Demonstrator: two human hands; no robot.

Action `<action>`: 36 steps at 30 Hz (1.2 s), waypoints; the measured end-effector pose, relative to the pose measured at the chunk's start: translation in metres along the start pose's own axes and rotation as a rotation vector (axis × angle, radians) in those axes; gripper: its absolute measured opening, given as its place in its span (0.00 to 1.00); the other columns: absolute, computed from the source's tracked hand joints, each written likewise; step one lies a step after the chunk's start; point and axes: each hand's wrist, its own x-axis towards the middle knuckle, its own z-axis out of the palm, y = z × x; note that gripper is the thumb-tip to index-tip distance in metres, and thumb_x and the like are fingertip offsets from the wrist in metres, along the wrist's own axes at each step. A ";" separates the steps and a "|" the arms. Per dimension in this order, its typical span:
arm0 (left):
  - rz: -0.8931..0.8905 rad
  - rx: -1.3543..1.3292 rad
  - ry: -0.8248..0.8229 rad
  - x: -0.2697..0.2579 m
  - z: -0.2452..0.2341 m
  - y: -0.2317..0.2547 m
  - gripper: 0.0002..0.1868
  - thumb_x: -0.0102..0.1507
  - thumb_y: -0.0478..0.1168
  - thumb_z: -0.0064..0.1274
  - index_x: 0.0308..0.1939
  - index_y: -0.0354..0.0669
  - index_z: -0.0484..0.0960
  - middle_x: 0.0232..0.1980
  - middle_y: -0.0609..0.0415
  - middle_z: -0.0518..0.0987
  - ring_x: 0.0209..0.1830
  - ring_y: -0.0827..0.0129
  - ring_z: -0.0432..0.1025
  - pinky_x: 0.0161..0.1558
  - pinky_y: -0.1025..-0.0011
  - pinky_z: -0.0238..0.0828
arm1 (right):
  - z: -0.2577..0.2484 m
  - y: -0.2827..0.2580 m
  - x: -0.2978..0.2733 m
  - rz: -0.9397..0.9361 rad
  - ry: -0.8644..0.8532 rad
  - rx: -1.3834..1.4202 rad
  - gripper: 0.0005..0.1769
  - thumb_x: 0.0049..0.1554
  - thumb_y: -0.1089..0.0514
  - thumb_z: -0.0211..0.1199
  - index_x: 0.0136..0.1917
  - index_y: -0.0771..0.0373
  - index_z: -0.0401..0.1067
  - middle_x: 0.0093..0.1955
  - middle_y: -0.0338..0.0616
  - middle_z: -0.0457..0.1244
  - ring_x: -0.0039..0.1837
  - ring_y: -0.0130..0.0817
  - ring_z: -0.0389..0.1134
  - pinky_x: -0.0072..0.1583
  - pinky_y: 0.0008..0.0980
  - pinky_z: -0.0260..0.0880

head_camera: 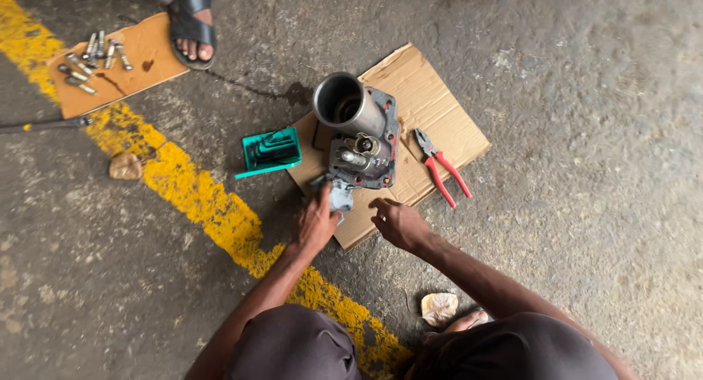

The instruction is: The person is repairing a mechanical part, possibly an engine component, using pliers and other tools. They are working on the floor, with tools and parts laid out on a piece of cardboard.

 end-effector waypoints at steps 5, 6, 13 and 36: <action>-0.031 -0.060 -0.048 -0.026 -0.001 -0.008 0.11 0.63 0.38 0.54 0.47 0.34 0.80 0.42 0.43 0.84 0.34 0.59 0.80 0.33 0.62 0.77 | 0.015 -0.004 0.028 0.098 -0.149 -0.282 0.33 0.68 0.51 0.43 0.84 0.55 0.48 0.63 0.58 0.62 0.39 0.46 0.72 0.37 0.43 0.78; -0.121 -0.070 -0.103 -0.033 -0.007 -0.007 0.08 0.67 0.39 0.52 0.42 0.36 0.81 0.40 0.45 0.85 0.35 0.59 0.81 0.35 0.61 0.77 | 0.023 0.003 0.031 0.031 -0.109 -0.333 0.32 0.68 0.51 0.42 0.83 0.58 0.48 0.60 0.60 0.63 0.38 0.45 0.71 0.37 0.43 0.76; -0.197 -0.207 0.090 -0.057 -0.067 0.007 0.13 0.62 0.39 0.48 0.37 0.29 0.81 0.34 0.34 0.80 0.34 0.42 0.76 0.36 0.52 0.71 | 0.077 0.059 0.074 -0.089 -0.049 -0.436 0.25 0.71 0.50 0.33 0.68 0.69 0.60 0.42 0.55 0.68 0.33 0.43 0.66 0.37 0.43 0.71; -0.426 -1.652 0.466 -0.072 -0.137 -0.006 0.16 0.66 0.44 0.48 0.47 0.32 0.81 0.43 0.49 0.81 0.44 0.63 0.76 0.47 0.65 0.73 | 0.074 -0.017 0.115 -0.353 0.074 -0.621 0.30 0.58 0.62 0.51 0.74 0.57 0.60 0.65 0.60 0.59 0.54 0.50 0.71 0.38 0.40 0.77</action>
